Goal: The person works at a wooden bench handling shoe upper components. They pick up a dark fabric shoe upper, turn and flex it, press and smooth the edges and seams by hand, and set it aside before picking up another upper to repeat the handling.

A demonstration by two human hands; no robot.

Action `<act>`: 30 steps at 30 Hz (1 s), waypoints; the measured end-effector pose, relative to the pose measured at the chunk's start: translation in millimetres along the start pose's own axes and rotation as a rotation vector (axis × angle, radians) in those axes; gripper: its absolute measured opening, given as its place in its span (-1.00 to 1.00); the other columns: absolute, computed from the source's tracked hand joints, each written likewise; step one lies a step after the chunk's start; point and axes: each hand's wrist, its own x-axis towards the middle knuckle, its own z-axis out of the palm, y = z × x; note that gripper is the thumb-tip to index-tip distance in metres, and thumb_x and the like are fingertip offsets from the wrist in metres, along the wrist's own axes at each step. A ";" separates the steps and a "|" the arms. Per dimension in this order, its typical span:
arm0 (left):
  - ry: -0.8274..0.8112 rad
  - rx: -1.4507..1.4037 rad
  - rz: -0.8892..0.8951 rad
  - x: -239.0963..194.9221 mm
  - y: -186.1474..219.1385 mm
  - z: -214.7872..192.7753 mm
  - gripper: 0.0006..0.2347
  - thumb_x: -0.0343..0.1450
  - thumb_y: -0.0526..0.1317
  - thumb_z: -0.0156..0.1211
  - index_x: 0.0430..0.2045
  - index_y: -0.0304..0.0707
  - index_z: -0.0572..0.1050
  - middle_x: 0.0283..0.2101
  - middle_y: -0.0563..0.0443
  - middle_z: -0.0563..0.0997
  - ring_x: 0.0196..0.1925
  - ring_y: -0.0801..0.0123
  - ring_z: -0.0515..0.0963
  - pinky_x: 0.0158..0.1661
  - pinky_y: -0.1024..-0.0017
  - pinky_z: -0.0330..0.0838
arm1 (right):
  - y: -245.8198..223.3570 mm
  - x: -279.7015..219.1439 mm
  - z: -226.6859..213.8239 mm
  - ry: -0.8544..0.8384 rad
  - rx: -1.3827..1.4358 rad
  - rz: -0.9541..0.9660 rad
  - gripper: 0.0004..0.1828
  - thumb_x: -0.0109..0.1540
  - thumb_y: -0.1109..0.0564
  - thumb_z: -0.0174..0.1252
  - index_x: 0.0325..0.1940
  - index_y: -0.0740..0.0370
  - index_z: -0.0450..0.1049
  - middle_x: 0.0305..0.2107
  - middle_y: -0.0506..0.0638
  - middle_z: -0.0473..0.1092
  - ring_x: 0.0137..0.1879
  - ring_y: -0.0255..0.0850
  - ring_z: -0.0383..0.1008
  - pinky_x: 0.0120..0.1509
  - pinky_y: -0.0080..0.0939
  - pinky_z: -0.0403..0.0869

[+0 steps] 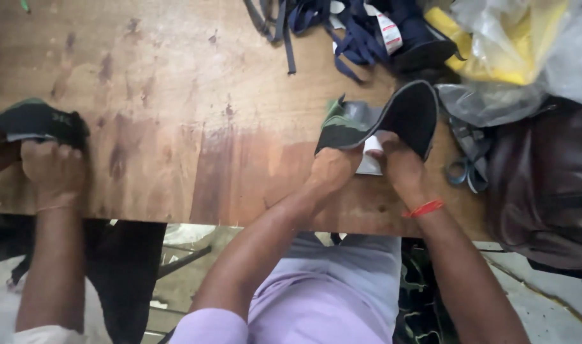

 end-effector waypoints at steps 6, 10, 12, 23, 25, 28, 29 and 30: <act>0.146 0.009 0.200 -45.6 -17.7 27.3 -0.73 0.38 -0.34 0.05 -0.06 -0.37 0.52 -0.05 -0.30 0.64 0.01 0.05 0.64 0.04 0.20 0.52 | -12.5 -19.5 5.3 -0.149 -0.324 -0.093 -0.52 0.38 -0.09 0.06 0.05 0.46 0.34 -0.23 0.36 0.50 -0.31 0.17 0.57 -0.27 0.07 0.52; -0.081 0.020 0.267 -43.3 0.2 -29.8 -0.65 0.36 -0.26 0.01 0.01 -0.38 0.52 0.03 -0.29 0.60 0.13 0.06 0.55 0.13 0.21 0.37 | -9.8 -23.7 7.4 -0.167 -0.465 -0.114 -0.70 0.39 0.11 -0.04 0.09 0.40 0.32 -0.29 0.26 0.51 -0.33 0.06 0.58 -0.34 0.01 0.52; -0.067 0.041 0.316 -37.9 13.7 -37.5 -0.60 0.28 -0.23 0.01 0.00 -0.35 0.51 0.01 -0.27 0.60 0.12 0.04 0.56 0.11 0.22 0.37 | -8.5 -27.2 13.0 -0.037 -0.475 -0.207 -0.73 0.31 0.24 -0.01 0.07 0.44 0.34 -0.25 0.27 0.52 -0.35 0.06 0.57 -0.37 -0.02 0.51; 0.013 0.086 -0.050 -24.6 39.2 -12.0 -0.60 0.36 -0.02 0.06 0.04 -0.17 0.47 0.15 -0.23 0.46 0.12 -0.18 0.40 -0.02 -0.30 0.25 | 58.6 89.1 63.3 -0.615 -0.542 -0.276 -0.72 0.25 0.09 0.05 -0.14 0.20 0.64 -0.15 0.22 0.56 -0.05 0.14 0.62 0.04 0.10 0.55; 0.058 0.029 -0.068 -21.9 39.2 -8.7 -0.55 0.42 -0.04 0.04 0.16 -0.28 0.44 0.11 -0.25 0.46 0.12 -0.12 0.41 0.04 -0.21 0.28 | 69.1 97.7 55.7 -0.567 -0.430 -0.227 -0.71 0.25 0.03 0.07 -0.12 0.18 0.63 -0.14 0.22 0.56 -0.03 0.14 0.59 0.06 0.10 0.53; 0.100 -0.028 -0.083 -17.2 38.2 -8.1 -0.52 0.46 -0.06 0.03 0.24 -0.38 0.42 0.09 -0.26 0.46 0.13 -0.05 0.43 0.12 -0.10 0.31 | 76.6 98.5 49.2 -0.349 -0.233 -0.248 -0.67 0.25 0.00 0.09 -0.03 0.21 0.59 -0.11 0.24 0.54 0.00 0.15 0.56 0.06 0.08 0.51; 0.088 -0.026 -0.077 -16.7 36.1 -9.9 -0.53 0.45 -0.06 0.03 0.20 -0.39 0.43 0.10 -0.26 0.47 0.14 -0.03 0.43 0.13 -0.08 0.31 | 75.8 97.0 49.2 -0.183 -0.137 -0.309 -0.63 0.24 0.03 0.09 0.03 0.28 0.55 -0.09 0.27 0.53 0.01 0.17 0.56 0.06 0.06 0.52; 0.100 -0.021 -0.080 -18.6 35.5 -8.1 -0.53 0.45 -0.06 0.03 0.20 -0.39 0.43 0.10 -0.26 0.47 0.14 -0.03 0.43 0.13 -0.08 0.31 | 73.1 98.3 48.9 -0.177 -0.142 -0.319 -0.63 0.24 0.03 0.09 0.03 0.28 0.55 -0.09 0.27 0.53 0.01 0.17 0.56 0.06 0.06 0.52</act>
